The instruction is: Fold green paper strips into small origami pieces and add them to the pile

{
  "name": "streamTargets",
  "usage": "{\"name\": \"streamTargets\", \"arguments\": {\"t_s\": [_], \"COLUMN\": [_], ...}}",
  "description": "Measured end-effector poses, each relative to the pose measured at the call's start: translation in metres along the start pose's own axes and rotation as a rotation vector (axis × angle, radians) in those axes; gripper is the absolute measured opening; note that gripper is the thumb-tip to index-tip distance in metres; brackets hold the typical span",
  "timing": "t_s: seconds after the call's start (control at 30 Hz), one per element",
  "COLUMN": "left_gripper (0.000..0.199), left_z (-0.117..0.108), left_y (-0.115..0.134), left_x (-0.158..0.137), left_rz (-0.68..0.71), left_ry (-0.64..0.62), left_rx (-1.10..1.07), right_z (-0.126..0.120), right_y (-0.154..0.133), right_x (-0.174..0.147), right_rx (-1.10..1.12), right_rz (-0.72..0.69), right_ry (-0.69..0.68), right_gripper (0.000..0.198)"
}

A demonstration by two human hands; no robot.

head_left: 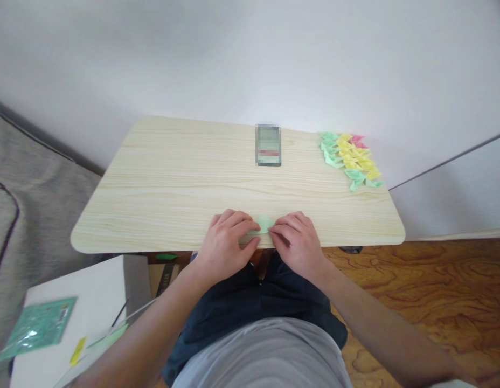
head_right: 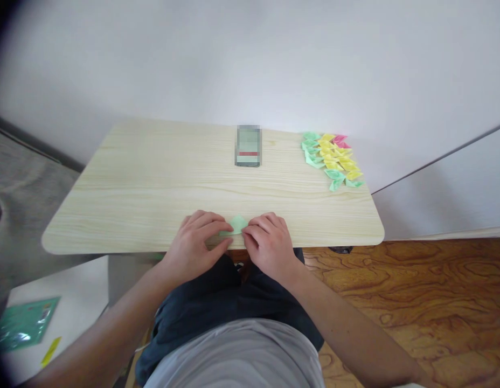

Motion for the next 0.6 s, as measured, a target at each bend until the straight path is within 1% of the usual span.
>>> {"name": "streamTargets", "arguments": {"t_s": [0.03, 0.23, 0.6], "left_gripper": [0.010, 0.015, 0.014], "left_z": [0.001, 0.005, 0.009], "left_y": [-0.001, -0.001, 0.006], "left_x": [-0.001, -0.001, 0.007], "left_rz": [0.010, 0.033, -0.075], "left_ry": [0.004, 0.015, -0.069], "left_rx": [0.021, 0.059, 0.227], "right_z": [0.000, -0.004, -0.006], "right_y": [0.000, 0.002, 0.002], "right_x": [0.000, 0.007, 0.023], "right_rx": [0.002, -0.026, -0.190], "right_rz": [0.012, 0.057, 0.167], "right_ry": [-0.012, -0.102, -0.272], "right_gripper": [0.011, 0.009, 0.015]}}
Point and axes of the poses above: each hand's wrist, its own x-axis towards the middle knuckle, its own z-axis out of the palm, y = z × x, the point moved 5 cm from there along x, towards the middle knuckle, and after that the axes turned 12 degrees about y, right-handed, at the moved point
